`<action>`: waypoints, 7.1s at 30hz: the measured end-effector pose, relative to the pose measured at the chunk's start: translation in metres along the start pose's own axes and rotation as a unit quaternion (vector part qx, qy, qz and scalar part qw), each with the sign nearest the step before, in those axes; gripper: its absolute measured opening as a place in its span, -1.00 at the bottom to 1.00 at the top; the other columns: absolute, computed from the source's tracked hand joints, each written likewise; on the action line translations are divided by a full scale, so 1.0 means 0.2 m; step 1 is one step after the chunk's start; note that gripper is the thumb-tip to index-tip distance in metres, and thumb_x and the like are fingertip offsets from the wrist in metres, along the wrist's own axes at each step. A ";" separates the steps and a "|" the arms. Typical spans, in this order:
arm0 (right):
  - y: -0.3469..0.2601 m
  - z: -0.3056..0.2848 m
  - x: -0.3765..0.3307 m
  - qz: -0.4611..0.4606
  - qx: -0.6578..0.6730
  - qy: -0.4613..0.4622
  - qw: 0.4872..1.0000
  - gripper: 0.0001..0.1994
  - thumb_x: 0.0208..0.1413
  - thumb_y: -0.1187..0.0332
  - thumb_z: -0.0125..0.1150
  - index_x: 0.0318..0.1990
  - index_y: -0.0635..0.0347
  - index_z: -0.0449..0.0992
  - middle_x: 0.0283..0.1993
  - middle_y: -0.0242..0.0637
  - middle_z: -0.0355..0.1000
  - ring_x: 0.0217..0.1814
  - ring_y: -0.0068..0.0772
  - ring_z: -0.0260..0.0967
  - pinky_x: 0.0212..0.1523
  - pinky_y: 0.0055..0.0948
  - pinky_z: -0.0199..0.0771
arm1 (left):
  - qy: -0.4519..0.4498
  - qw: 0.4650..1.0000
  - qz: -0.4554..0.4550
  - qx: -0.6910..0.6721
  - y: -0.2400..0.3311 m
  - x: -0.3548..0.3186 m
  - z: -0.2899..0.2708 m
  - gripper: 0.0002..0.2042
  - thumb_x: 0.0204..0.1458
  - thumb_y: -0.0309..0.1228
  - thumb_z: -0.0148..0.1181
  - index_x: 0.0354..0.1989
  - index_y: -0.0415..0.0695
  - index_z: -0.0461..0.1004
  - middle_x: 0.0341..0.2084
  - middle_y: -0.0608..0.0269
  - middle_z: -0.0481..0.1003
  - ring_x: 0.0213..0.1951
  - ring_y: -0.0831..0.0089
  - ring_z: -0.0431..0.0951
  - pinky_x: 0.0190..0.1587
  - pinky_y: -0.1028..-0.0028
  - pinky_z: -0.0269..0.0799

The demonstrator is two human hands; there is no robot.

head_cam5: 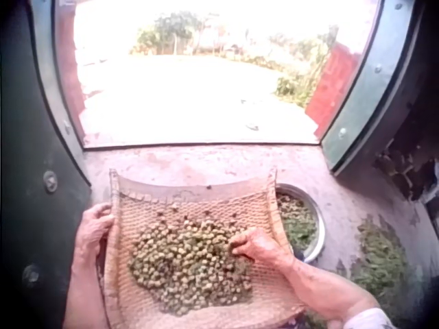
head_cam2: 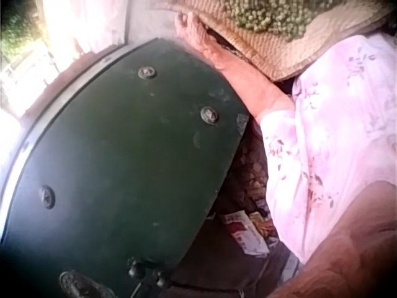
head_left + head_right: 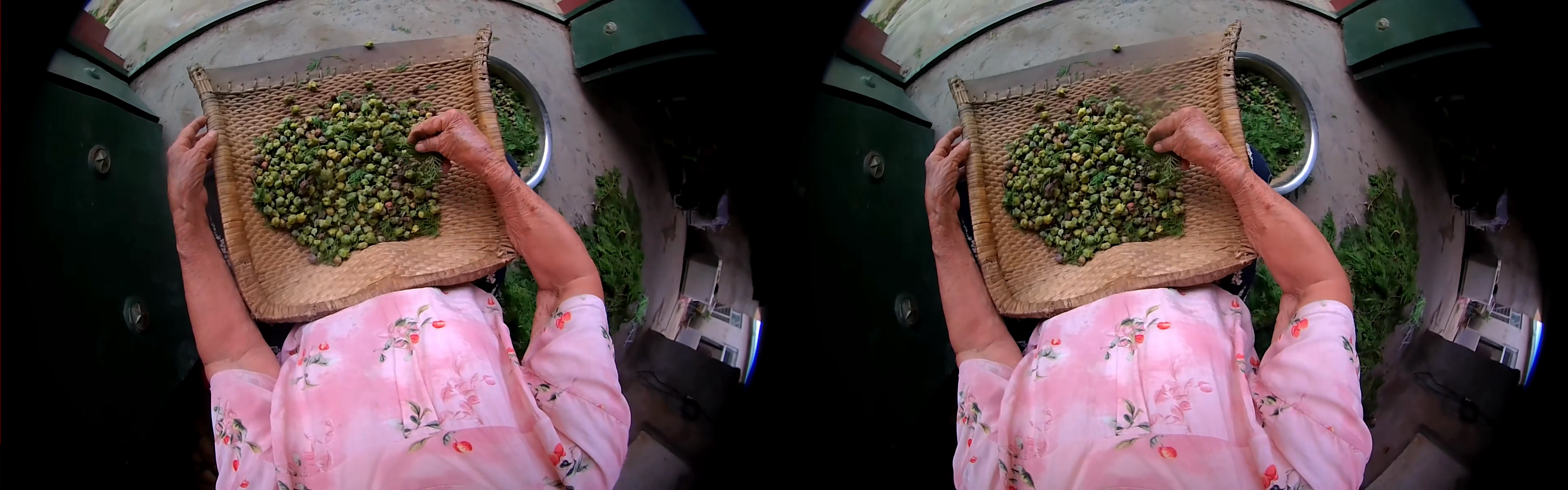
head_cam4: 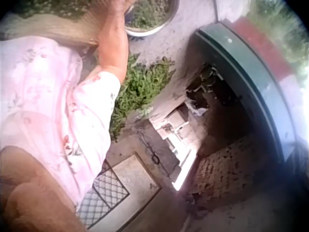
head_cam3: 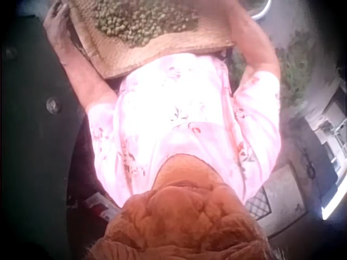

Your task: The person cleans seed pods by tossing them in a hand-held woven tray to remove small debris and then picking out pieces of green leaves by hand, placing the leaves into a metal bowl.

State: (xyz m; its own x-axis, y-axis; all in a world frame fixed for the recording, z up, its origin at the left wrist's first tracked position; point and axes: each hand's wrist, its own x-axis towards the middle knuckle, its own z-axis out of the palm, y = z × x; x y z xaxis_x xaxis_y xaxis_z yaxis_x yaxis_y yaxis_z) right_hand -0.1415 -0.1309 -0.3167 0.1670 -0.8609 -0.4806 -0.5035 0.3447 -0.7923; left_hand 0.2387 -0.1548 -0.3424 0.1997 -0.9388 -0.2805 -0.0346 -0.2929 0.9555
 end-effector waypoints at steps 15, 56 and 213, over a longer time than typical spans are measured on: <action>0.02 -0.17 -0.08 -0.029 0.138 0.047 0.989 -0.80 0.05 0.46 0.21 -0.15 0.19 0.59 -0.26 -0.46 0.49 -0.23 -0.68 0.35 -0.16 -0.62 0.38 | -0.011 1.000 0.003 -0.027 0.02 0.01 0.01 -0.57 0.06 -0.53 0.10 0.13 -0.37 0.28 -0.19 0.09 0.49 -0.27 0.46 0.51 -0.24 0.55 0.45; 0.04 -0.10 -0.26 -0.291 -0.086 0.195 0.933 -0.80 0.06 0.47 0.18 -0.15 0.33 0.52 -0.24 -0.26 0.49 -0.22 -0.48 0.41 -0.17 -0.51 0.40 | -0.287 0.642 0.404 0.585 -0.10 -0.32 0.91 -0.48 -0.01 -0.26 0.21 0.17 0.02 0.25 0.21 0.12 0.17 0.27 0.14 0.10 0.19 0.10 0.09; 0.08 -0.28 0.09 -0.178 0.239 0.251 0.921 -0.81 0.11 0.43 0.13 -0.17 0.33 0.54 -0.40 -0.33 0.49 -0.52 -0.66 0.43 -0.50 -0.64 0.53 | -0.373 0.797 0.220 0.422 -0.10 -0.41 1.16 -0.56 -0.20 -0.31 0.39 -0.16 -0.20 0.37 -0.22 0.04 0.44 -0.17 0.11 0.47 -0.12 0.26 0.40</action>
State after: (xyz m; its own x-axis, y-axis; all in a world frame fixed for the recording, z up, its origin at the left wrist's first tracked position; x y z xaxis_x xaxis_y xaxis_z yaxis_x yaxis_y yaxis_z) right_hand -0.1938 -0.1626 -0.3172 -0.2250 -0.9742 -0.0194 -0.0427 0.0297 -0.9986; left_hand -0.0050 -0.1131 -0.3596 -0.6403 -0.7384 -0.2115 -0.6488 0.3726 0.6635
